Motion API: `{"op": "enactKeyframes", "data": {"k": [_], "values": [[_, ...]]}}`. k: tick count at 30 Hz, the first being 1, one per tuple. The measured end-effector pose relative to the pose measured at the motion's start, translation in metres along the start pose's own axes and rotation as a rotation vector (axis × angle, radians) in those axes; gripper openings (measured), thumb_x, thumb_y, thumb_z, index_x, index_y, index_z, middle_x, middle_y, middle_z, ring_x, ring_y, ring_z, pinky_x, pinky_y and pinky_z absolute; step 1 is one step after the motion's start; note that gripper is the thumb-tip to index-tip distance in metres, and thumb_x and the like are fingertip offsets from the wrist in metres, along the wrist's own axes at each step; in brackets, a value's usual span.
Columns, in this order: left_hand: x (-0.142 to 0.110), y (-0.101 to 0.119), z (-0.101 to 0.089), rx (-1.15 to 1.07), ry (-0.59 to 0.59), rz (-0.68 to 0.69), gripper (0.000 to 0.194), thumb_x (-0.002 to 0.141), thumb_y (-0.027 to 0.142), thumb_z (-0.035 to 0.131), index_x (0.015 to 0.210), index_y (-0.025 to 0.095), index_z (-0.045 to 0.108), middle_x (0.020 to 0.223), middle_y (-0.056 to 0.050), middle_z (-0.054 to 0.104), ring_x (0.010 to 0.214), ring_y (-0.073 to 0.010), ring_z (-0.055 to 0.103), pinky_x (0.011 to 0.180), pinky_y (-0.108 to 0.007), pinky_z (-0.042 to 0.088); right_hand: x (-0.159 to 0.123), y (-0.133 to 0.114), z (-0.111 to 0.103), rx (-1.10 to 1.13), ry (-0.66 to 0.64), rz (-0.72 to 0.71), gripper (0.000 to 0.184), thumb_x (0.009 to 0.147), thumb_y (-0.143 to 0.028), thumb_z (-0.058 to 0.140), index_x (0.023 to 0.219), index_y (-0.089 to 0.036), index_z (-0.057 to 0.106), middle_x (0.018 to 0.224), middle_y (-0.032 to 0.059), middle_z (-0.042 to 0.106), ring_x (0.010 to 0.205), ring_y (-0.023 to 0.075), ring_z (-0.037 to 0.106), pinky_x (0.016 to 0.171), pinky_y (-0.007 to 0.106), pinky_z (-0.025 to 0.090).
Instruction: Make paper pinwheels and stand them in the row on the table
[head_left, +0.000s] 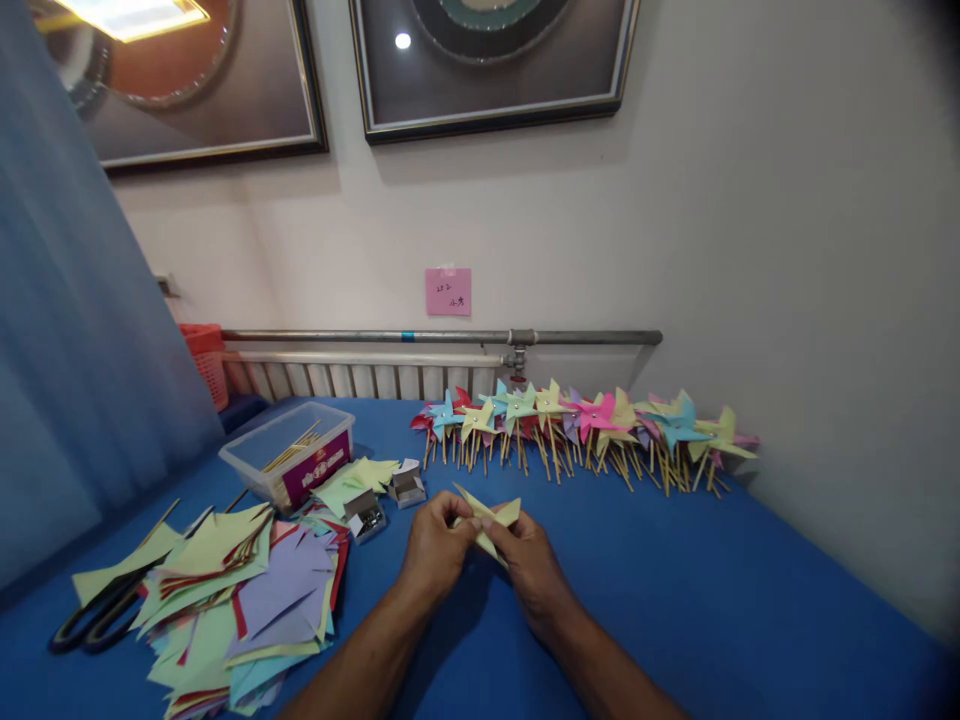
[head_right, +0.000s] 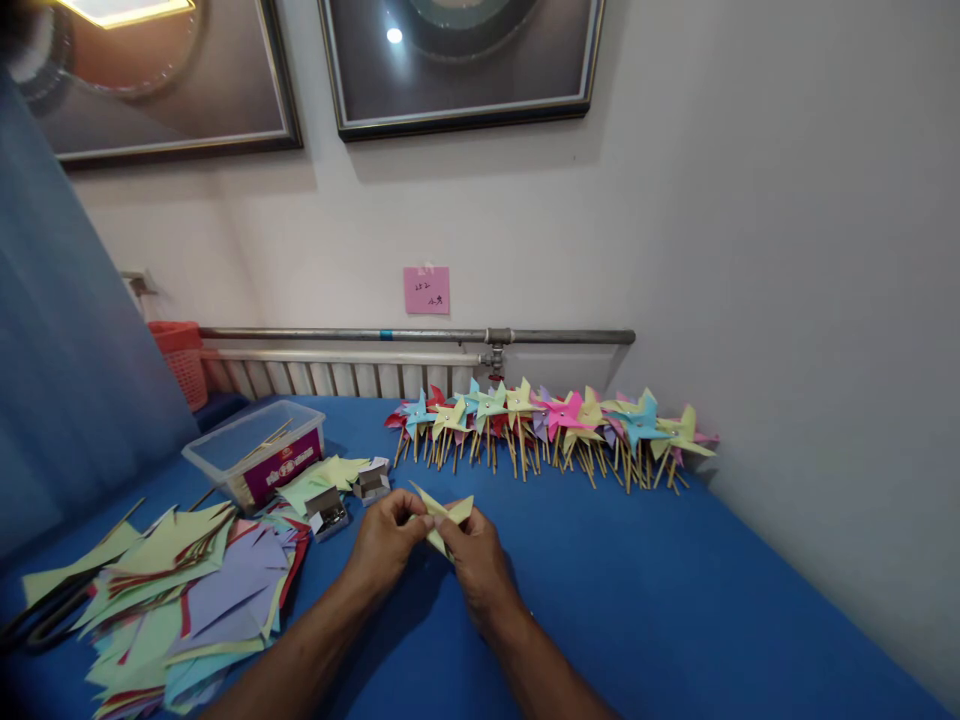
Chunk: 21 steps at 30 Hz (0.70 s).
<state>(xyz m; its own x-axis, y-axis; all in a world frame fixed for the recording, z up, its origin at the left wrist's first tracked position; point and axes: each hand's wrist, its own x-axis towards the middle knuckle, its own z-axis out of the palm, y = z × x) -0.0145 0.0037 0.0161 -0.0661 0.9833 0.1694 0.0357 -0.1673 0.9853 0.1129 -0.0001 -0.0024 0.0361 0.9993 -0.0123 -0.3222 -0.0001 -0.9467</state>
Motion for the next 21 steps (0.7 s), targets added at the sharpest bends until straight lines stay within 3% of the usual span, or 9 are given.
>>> {"op": "enactKeyframes", "data": {"k": [8, 21], "values": [[0.0039, -0.0028, -0.0017, -0.097, -0.006, -0.041, 0.022, 0.061, 0.028, 0.075, 0.066, 0.018, 0.056, 0.056, 0.006, 0.053, 0.054, -0.0088, 0.044, 0.056, -0.021, 0.035, -0.0004, -0.0013, -0.0002, -0.029, -0.007, -0.034, 0.037, 0.063, -0.045, 0.084, 0.081, -0.018, 0.066, 0.065, -0.0030, 0.065, 0.060, 0.0151, 0.054, 0.059, 0.026, 0.041], [0.0041, -0.0015, -0.0029, -0.068, 0.003, -0.021, 0.021, 0.062, 0.028, 0.074, 0.064, 0.018, 0.055, 0.056, 0.006, 0.053, 0.053, -0.0090, 0.046, 0.055, -0.021, 0.035, 0.0019, -0.0044, -0.0016, -0.151, -0.024, -0.111, 0.036, 0.065, -0.049, 0.079, 0.079, -0.019, 0.065, 0.062, -0.0028, 0.061, 0.058, 0.0153, 0.051, 0.057, 0.026, 0.039]]}}
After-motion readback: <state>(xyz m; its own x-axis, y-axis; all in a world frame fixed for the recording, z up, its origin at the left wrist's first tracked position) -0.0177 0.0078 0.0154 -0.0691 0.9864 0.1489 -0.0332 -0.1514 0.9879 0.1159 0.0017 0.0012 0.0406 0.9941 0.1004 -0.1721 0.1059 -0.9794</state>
